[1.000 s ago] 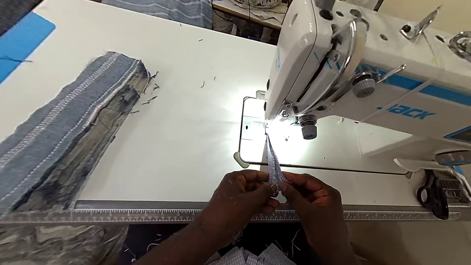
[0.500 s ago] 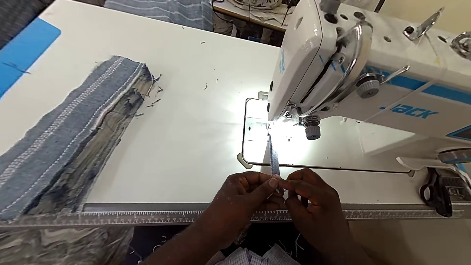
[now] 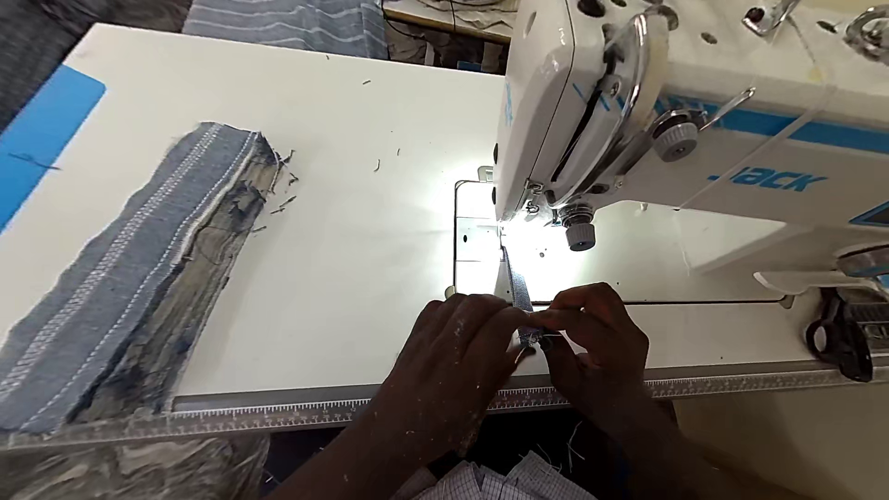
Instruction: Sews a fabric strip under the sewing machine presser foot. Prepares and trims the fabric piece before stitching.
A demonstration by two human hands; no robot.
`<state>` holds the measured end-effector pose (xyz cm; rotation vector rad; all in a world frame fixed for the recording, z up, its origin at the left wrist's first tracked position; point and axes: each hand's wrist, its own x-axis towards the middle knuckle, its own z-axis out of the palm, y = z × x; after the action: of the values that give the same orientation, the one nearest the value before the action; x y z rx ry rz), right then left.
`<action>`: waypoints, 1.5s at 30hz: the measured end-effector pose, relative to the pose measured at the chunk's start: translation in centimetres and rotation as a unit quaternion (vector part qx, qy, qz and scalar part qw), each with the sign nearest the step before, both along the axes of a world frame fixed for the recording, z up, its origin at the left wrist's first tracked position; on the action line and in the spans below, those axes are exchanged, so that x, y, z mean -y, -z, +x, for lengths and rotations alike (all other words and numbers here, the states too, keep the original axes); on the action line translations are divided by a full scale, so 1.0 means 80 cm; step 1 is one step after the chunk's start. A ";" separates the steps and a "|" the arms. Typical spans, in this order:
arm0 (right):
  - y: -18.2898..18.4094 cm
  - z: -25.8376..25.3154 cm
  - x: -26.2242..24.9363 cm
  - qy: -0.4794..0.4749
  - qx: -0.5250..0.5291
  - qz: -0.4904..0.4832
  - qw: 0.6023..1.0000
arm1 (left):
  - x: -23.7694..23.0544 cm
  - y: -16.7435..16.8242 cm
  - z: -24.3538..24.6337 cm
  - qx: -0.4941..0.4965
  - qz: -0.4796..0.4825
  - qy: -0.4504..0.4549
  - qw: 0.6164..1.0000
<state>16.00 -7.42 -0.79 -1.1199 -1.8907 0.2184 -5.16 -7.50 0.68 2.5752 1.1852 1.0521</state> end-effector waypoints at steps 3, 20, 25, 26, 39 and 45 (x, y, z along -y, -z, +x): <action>0.003 0.000 -0.001 0.001 -0.038 -0.005 0.999 | -0.007 -0.003 0.002 -0.003 0.022 0.006 1.000; 0.014 -0.014 -0.088 0.061 0.179 -0.089 0.978 | 0.008 0.035 -0.011 -0.142 -0.029 0.038 0.989; 0.017 -0.015 -0.089 0.061 0.183 -0.081 0.978 | -0.027 0.026 -0.012 -0.172 -0.023 0.049 0.984; 0.017 -0.014 -0.089 0.062 0.185 -0.084 0.977 | -0.034 0.026 -0.012 -0.178 -0.020 0.051 0.982; 0.015 -0.007 -0.091 0.036 0.203 -0.063 0.976 | -0.108 0.019 -0.009 -0.184 0.010 0.026 0.983; 0.021 0.017 -0.126 -0.038 0.213 -0.046 0.975 | -0.099 0.027 -0.012 -0.161 0.039 0.008 0.986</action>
<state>17.37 2.64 -2.51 -1.2301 -2.3254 0.1151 -6.12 0.42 -1.50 2.8910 1.2060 0.7087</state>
